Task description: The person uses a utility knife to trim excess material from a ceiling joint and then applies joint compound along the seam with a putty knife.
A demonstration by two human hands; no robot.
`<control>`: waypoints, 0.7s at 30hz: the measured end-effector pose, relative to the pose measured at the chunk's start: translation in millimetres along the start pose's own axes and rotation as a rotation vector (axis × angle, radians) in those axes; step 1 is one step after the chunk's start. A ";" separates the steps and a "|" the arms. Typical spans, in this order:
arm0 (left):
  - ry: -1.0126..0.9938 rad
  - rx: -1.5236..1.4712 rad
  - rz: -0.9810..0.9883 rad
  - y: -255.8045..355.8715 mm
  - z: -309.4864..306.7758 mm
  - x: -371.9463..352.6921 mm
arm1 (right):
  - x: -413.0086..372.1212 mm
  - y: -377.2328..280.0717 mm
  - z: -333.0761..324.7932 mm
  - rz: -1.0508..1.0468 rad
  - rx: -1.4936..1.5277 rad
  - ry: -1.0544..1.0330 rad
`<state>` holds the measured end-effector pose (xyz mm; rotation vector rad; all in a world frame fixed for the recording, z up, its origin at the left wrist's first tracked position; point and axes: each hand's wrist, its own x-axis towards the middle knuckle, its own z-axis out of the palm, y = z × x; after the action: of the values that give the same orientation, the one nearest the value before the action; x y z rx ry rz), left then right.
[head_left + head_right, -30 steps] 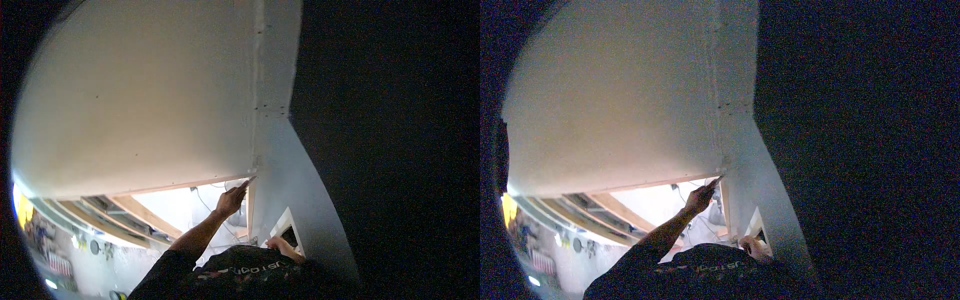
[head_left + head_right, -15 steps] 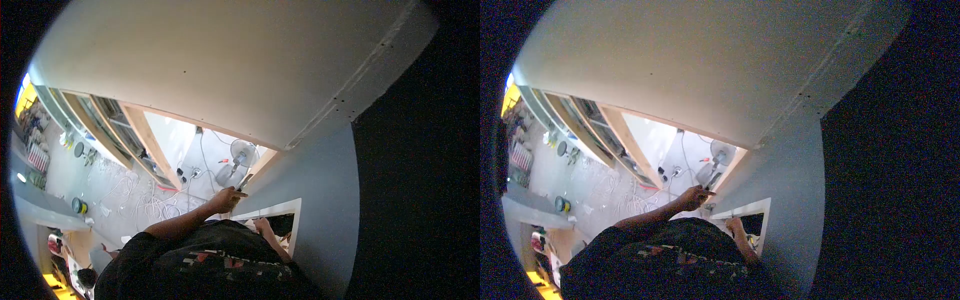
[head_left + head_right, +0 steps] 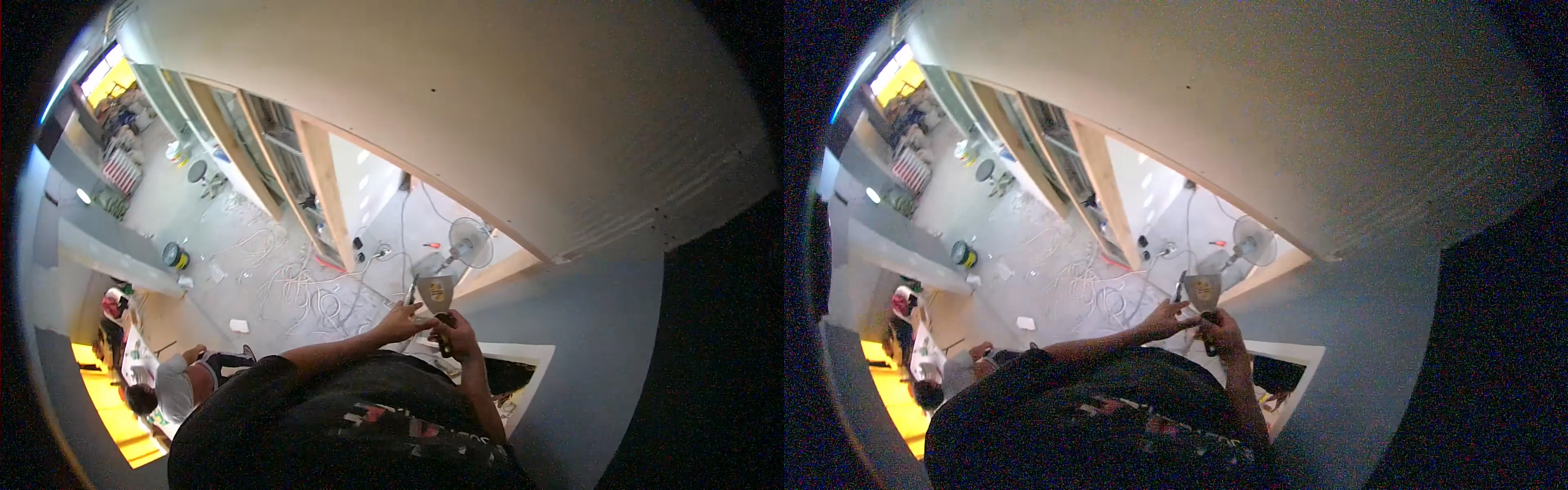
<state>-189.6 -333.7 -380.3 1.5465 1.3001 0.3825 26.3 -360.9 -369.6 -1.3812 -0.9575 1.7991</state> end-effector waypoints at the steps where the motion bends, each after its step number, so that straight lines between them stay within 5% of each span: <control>1: 0.024 -0.066 0.034 0.8 -2.9 -3.5 | -0.7 -0.5 4.5 -0.003 0.059 0.053; 4: 0.166 -0.117 -0.002 -1.1 -0.4 -12.2 | -1.9 8.5 11.8 0.006 0.256 0.275; 8: 0.143 -0.131 -0.025 -9.1 -4.1 -20.5 | -11.0 17.2 11.4 -0.021 0.399 0.217; 14: -0.177 -0.632 -0.034 -10.9 -3.8 -22.5 | -14.8 -18.7 44.7 -0.116 -0.201 -0.216; 15: -0.160 -0.726 -0.037 -18.6 2.8 -18.6 | -11.8 -20.1 43.2 0.103 -0.202 -0.290; 16: -0.142 -0.820 -0.043 -17.8 3.9 -15.1 | -14.2 -24.3 47.7 -0.109 -0.239 -0.262; 20: -0.089 -0.748 0.220 12.3 -12.7 -25.0 | -24.1 -31.9 35.0 -0.051 -0.401 -0.163; 21: -0.128 -0.797 0.093 -4.5 -9.1 -8.8 | -25.7 -30.2 28.8 -0.032 -0.200 -0.033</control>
<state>-202.2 -337.4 -377.3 0.9305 0.8180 0.7410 6.0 -371.7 -326.3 -1.4509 -1.1971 1.7449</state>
